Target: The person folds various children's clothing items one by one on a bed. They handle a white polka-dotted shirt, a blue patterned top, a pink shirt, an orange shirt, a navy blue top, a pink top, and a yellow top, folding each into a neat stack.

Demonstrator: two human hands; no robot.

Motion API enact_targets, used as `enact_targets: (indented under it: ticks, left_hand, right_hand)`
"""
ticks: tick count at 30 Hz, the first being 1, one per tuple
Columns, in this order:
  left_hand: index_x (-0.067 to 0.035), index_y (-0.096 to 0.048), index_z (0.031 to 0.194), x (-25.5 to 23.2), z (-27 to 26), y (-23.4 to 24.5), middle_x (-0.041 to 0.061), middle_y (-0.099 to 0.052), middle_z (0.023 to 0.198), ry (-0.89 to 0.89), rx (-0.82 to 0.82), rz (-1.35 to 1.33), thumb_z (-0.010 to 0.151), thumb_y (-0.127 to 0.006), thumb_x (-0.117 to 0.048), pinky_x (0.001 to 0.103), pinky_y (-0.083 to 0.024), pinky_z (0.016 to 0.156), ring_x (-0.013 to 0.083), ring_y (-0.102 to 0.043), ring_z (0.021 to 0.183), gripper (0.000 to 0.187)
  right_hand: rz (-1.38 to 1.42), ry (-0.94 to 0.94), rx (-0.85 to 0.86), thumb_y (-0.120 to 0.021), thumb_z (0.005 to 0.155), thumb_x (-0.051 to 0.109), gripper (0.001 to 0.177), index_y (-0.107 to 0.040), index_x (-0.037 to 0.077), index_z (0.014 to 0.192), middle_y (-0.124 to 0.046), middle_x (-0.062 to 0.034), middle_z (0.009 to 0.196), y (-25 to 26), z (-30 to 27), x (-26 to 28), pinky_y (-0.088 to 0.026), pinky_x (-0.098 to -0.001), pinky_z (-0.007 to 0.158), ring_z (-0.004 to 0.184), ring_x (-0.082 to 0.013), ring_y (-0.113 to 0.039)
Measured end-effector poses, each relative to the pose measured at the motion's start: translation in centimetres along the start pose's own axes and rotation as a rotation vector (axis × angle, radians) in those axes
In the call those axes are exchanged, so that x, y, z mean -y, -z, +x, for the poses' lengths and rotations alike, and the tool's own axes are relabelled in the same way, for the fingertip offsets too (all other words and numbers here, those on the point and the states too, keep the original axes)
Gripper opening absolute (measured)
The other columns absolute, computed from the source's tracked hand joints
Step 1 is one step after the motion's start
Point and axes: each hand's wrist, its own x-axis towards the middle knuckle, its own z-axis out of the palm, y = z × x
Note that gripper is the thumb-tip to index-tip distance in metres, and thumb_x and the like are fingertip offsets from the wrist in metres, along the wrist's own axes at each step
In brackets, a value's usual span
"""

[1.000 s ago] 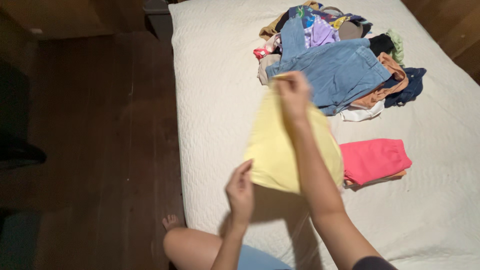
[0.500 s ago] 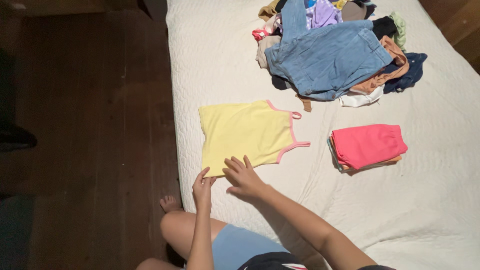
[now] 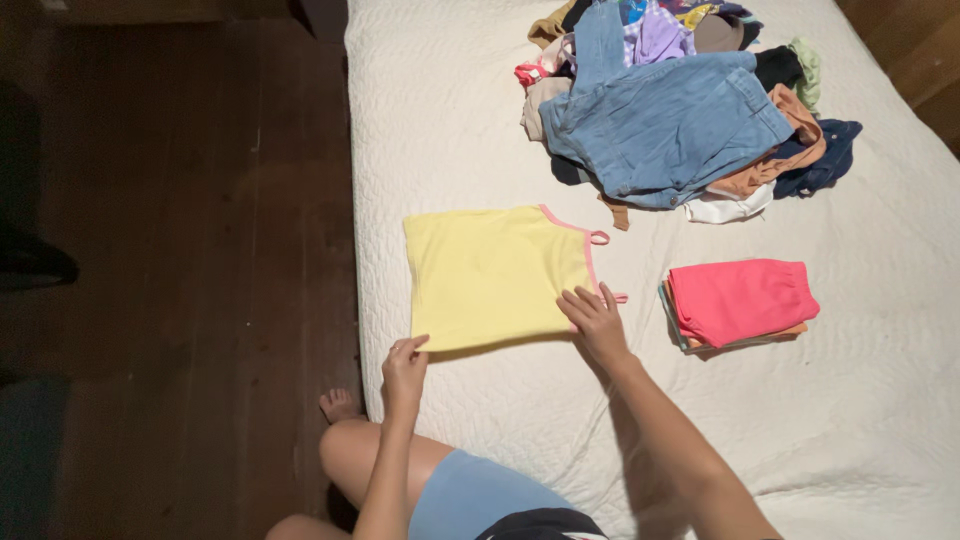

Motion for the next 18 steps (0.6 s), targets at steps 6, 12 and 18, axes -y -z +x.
enact_targets:
  ticks: [6, 12, 18]
  left_hand:
    - [-0.009, -0.078, 0.090, -1.8, -3.4, 3.2, 0.008, -0.067, 0.117, -0.236, 0.178, 0.339, 0.078, -0.071, -0.004, 0.040, -0.056, 0.085, 0.0271, -0.066, 0.109, 0.015]
    - [-0.004, -0.072, 0.081, -2.5, -2.1, 4.4, 0.018, -0.066, 0.127, -0.476, 0.172, 0.026, 0.066, -0.070, -0.002, 0.044, -0.053, 0.092, 0.0360, -0.060, 0.118, 0.015]
    - [0.001, -0.071, 0.104, -1.6, 2.2, -0.8, 0.022, -0.071, 0.081, 0.241, 0.060, -0.199, 0.101, -0.066, -0.022, 0.044, -0.053, 0.070, 0.0434, -0.064, 0.080, 0.024]
  right_hand:
    - [0.153, 0.055, 0.059, -0.072, 0.072, 0.003, 0.040, -0.071, 0.008, 0.112, -0.068, -0.0100, 0.114, 3.7, -4.6, 1.3, -0.047, -0.0433, 0.104, 0.113, -0.0297, -0.064]
    - [0.351, -0.086, 0.108, -0.071, 0.082, 0.014, 0.017, -0.072, 0.006, 0.096, -0.068, -0.0109, 0.091, 3.5, -5.9, 2.1, -0.051, -0.0446, 0.084, 0.092, -0.0317, -0.064]
    - [0.549, -0.494, 0.318, -0.064, 0.095, 0.025, 0.022, -0.068, 0.004, 0.098, -0.072, -0.0159, 0.085, 1.1, -1.8, -1.9, -0.052, -0.0435, 0.071, 0.079, -0.0340, -0.069]
